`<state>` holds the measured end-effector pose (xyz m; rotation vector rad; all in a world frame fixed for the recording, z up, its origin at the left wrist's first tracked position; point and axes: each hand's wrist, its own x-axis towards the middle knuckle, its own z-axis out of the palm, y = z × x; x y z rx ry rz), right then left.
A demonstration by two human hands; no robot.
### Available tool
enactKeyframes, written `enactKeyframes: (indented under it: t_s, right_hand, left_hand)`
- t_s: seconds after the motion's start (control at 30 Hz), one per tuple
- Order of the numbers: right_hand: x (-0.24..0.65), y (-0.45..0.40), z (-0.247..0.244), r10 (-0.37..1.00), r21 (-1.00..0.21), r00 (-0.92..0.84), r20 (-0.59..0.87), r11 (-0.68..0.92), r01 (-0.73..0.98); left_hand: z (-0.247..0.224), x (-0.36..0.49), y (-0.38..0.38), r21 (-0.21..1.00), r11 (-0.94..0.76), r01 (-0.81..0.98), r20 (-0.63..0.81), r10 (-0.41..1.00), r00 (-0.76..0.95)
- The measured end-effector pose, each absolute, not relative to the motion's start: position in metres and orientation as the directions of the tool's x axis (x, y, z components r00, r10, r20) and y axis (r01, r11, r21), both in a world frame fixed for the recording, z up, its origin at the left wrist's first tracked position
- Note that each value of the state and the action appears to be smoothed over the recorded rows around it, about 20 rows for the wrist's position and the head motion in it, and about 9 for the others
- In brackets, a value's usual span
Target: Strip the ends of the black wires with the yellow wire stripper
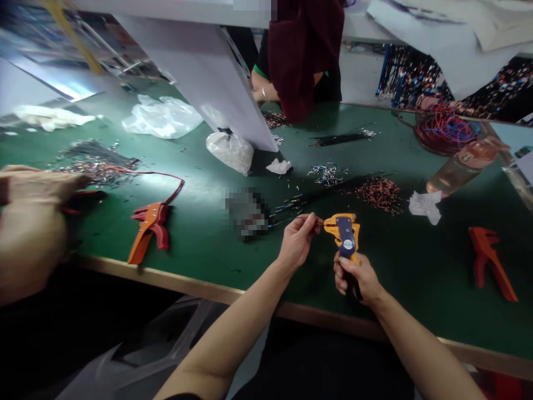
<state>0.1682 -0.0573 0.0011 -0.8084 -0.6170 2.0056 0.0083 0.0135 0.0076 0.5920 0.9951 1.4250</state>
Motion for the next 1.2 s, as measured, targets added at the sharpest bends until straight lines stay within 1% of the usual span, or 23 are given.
enactKeyframes:
  t_s: [0.1, 0.17, 0.3, 0.37, 0.53, 0.63, 0.7, 0.8, 0.87, 0.93, 1.03, 1.1, 1.2]
  right_hand:
    - [0.170, -0.055, 0.001, 0.879, -0.675, -0.410, -0.242, -0.456, -0.580]
    - [0.172, -0.052, 0.003, 0.905, -0.679, -0.367, -0.214, -0.408, -0.610]
    - [0.176, -0.048, 0.007, 0.951, -0.720, -0.245, -0.187, -0.303, -0.624]
    - [0.177, -0.048, 0.009, 0.961, -0.743, -0.215, -0.173, -0.271, -0.612]
    - [0.175, -0.049, 0.008, 0.964, -0.777, -0.222, -0.150, -0.254, -0.576]
    - [0.174, -0.049, 0.003, 0.956, -0.801, -0.237, -0.171, -0.275, -0.532]
    - [0.175, -0.047, 0.001, 0.956, -0.810, -0.221, -0.196, -0.284, -0.512]
    - [0.175, -0.046, 0.000, 0.967, -0.832, -0.158, -0.199, -0.252, -0.495]
    - [0.174, -0.045, 0.000, 0.975, -0.863, -0.117, -0.187, -0.220, -0.455]
    - [0.172, -0.046, 0.000, 0.981, -0.893, -0.086, -0.176, -0.196, -0.405]
    - [0.170, -0.047, -0.002, 0.984, -0.924, -0.083, -0.156, -0.175, -0.341]
    - [0.170, -0.048, -0.003, 0.986, -0.944, -0.096, -0.136, -0.158, -0.291]
    - [0.170, -0.049, -0.002, 0.990, -0.971, -0.088, -0.107, -0.123, -0.204]
  left_hand:
    - [0.008, 0.007, 0.015, 0.840, 0.072, -0.538, -0.206, 0.959, -0.193]
    - [0.007, 0.006, 0.016, 0.845, 0.058, -0.532, -0.201, 0.956, -0.216]
    - [0.007, 0.007, 0.014, 0.863, 0.059, -0.502, -0.183, 0.962, -0.201]
    - [0.007, 0.009, 0.012, 0.870, 0.057, -0.490, -0.170, 0.967, -0.189]
    - [0.004, 0.016, 0.007, 0.891, 0.096, -0.443, -0.167, 0.978, -0.123]
    - [0.004, 0.018, 0.004, 0.910, 0.125, -0.394, -0.167, 0.983, -0.075]
    - [0.005, 0.018, 0.004, 0.922, 0.147, -0.358, -0.171, 0.985, -0.035]
    - [0.006, 0.015, 0.004, 0.938, 0.154, -0.310, -0.163, 0.987, -0.003]
    - [0.006, 0.014, 0.004, 0.953, 0.104, -0.285, -0.124, 0.991, -0.053]
    - [0.005, 0.013, 0.004, 0.965, 0.031, -0.262, -0.070, 0.988, -0.138]
    - [0.003, 0.013, 0.003, 0.972, -0.046, -0.232, -0.009, 0.974, -0.227]
    - [0.002, 0.015, 0.001, 0.973, -0.072, -0.218, 0.016, 0.969, -0.247]
    - [0.003, 0.020, -0.005, 0.973, -0.091, -0.211, 0.043, 0.974, -0.224]
